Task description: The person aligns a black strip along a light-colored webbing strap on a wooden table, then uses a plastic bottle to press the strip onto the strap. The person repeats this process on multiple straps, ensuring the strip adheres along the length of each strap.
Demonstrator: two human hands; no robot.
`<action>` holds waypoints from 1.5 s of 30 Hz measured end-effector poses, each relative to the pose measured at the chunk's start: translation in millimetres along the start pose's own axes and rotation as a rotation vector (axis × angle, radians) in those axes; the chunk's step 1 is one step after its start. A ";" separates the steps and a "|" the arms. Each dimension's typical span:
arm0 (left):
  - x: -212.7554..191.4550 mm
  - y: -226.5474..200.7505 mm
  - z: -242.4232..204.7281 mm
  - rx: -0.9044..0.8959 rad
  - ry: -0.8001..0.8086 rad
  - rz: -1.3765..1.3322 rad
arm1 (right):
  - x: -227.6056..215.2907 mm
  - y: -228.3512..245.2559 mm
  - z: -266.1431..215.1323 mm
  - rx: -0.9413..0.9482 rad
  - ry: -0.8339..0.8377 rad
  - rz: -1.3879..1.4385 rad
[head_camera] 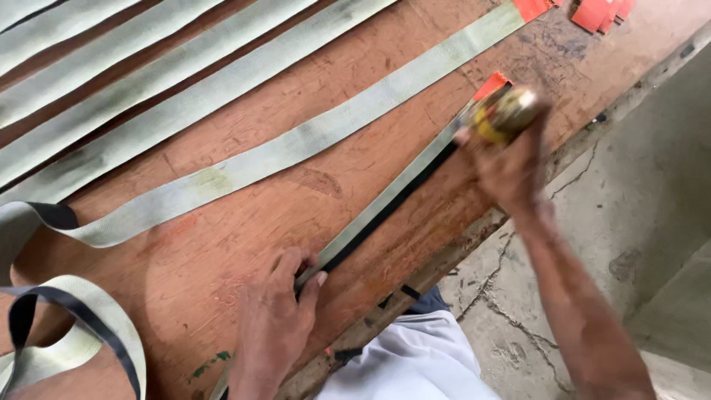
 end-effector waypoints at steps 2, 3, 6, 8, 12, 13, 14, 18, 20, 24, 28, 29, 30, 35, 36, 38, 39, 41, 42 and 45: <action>-0.2 2.0 -8.2 0.019 -0.013 0.029 | -2.8 11.2 4.5 -0.007 0.009 0.002; -0.2 0.2 -7.9 0.054 -0.032 0.070 | 8.7 26.4 5.2 -0.061 0.058 0.086; 0.9 -7.3 -5.0 0.134 -0.058 0.081 | 41.3 76.2 -31.4 -0.179 0.215 0.337; 9.3 -12.9 -0.4 0.153 -0.001 0.080 | 49.6 89.2 -62.7 -0.218 0.284 0.470; 15.9 -22.4 14.9 0.058 0.096 0.067 | 48.7 28.0 -57.5 -0.101 0.230 0.392; 17.3 -24.0 17.1 0.036 0.125 0.046 | 36.8 -3.0 -53.7 0.006 0.203 0.434; 17.2 -28.2 17.9 0.046 0.133 0.061 | 22.1 -30.0 -51.4 0.065 0.146 0.357; 21.3 -40.5 24.8 0.026 0.139 0.096 | -37.5 -126.6 -14.1 0.085 -0.069 0.150; 26.2 -46.3 23.7 0.037 0.143 0.074 | -70.2 -151.4 4.4 0.032 -0.165 0.091; 22.5 -54.0 26.7 0.137 0.055 0.051 | -72.3 -118.1 -4.2 0.077 -0.263 0.167; 22.9 -37.1 17.0 0.077 0.101 0.143 | 12.7 22.6 -77.2 -0.114 0.008 0.602; 20.7 -36.9 13.8 0.120 0.091 0.099 | 35.9 58.2 -94.3 -0.159 0.004 0.571; 19.5 -36.1 11.7 0.163 0.080 0.054 | 57.6 77.6 -109.5 -0.085 0.136 0.482; 21.9 -28.0 8.6 0.189 0.033 0.026 | 62.5 70.2 -99.9 -0.211 0.139 0.403; 22.8 -25.8 10.1 0.154 0.032 0.046 | 46.7 50.6 -84.1 -0.281 0.048 0.341; 25.1 -25.1 14.0 0.118 0.037 0.066 | 11.0 -7.4 -47.8 -0.212 0.000 0.098; 26.6 -23.4 13.7 0.110 0.050 0.068 | -8.7 -31.4 -35.4 -0.173 -0.018 -0.017; 26.2 -21.6 11.5 0.111 0.057 0.070 | -40.9 -78.0 -10.7 0.015 -0.038 -0.059; 25.4 -22.8 9.4 0.121 0.051 0.071 | -53.7 -86.0 -1.2 0.043 -0.072 -0.112; 20.1 -22.8 9.0 0.097 0.046 0.080 | -56.1 -60.6 0.3 0.029 -0.181 0.021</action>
Point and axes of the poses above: each hand's wrist, its own z-axis towards the middle knuckle, its own x-axis out of the palm, y = z × x, the point moved 8 cm from there along z, towards the middle knuckle, and after that the axes turned 7 degrees about -x, right-handed, at the moved point
